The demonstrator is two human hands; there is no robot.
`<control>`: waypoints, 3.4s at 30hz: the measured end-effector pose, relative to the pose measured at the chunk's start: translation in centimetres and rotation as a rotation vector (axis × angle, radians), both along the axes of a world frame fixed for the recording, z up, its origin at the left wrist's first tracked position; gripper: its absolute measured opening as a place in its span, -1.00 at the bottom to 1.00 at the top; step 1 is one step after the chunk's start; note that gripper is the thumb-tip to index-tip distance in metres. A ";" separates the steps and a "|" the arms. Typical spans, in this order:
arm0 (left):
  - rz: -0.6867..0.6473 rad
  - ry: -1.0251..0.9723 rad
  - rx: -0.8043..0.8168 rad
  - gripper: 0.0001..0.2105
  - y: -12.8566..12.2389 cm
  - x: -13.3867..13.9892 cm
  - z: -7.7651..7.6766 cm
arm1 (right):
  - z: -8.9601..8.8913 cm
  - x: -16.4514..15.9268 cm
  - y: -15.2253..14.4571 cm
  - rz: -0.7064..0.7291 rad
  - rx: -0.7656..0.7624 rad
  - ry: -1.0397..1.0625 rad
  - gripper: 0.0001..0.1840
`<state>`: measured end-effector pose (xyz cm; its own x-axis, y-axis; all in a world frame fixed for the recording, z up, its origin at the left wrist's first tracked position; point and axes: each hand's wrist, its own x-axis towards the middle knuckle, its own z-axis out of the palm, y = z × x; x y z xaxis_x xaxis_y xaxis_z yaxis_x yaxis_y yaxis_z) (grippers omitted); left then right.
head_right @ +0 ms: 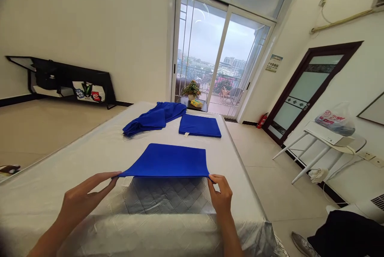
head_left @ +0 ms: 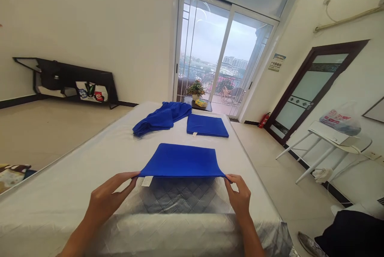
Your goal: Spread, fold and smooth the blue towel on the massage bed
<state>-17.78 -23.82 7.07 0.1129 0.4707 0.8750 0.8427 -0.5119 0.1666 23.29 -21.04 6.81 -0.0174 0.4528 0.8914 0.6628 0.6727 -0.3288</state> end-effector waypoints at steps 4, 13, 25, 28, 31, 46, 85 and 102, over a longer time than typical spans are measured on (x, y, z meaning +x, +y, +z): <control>0.039 -0.112 -0.002 -0.84 0.3 0.7 4.8 | 4.5 1.1 -1.4 0.015 0.005 -0.012 -0.91; -0.076 -0.125 -0.115 -0.72 1.2 0.9 16.7 | 16.0 4.9 -4.3 0.086 -0.077 0.077 -0.86; -0.312 -0.124 -0.495 -0.52 -1.9 -0.1 22.2 | 21.4 7.0 -13.4 0.100 -0.230 0.078 -0.79; -0.387 -0.152 -0.490 -0.60 -4.5 0.1 23.1 | 22.0 7.4 -16.1 0.040 -0.224 0.098 -0.78; -0.380 -0.109 -0.354 -0.70 -7.1 0.0 23.8 | 22.7 8.0 -18.5 -0.013 -0.202 0.108 -0.79; -0.503 -0.087 -0.750 -0.76 9.5 2.3 18.2 | 18.8 9.6 -2.1 -0.042 -0.565 -0.061 -0.66; -0.004 0.333 -0.351 -0.76 38.5 13.7 -4.8 | -5.6 9.4 34.8 -0.385 -0.286 -0.271 -0.78; -0.135 0.148 -0.298 -0.69 40.1 10.3 -3.9 | -6.1 11.6 35.7 -0.218 -0.452 -0.216 -0.70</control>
<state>-7.43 16.32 3.19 0.3070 0.6752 0.6707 0.7971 -0.5675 0.2064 34.94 14.68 0.75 -0.0416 0.8033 0.5941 0.8555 0.3358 -0.3942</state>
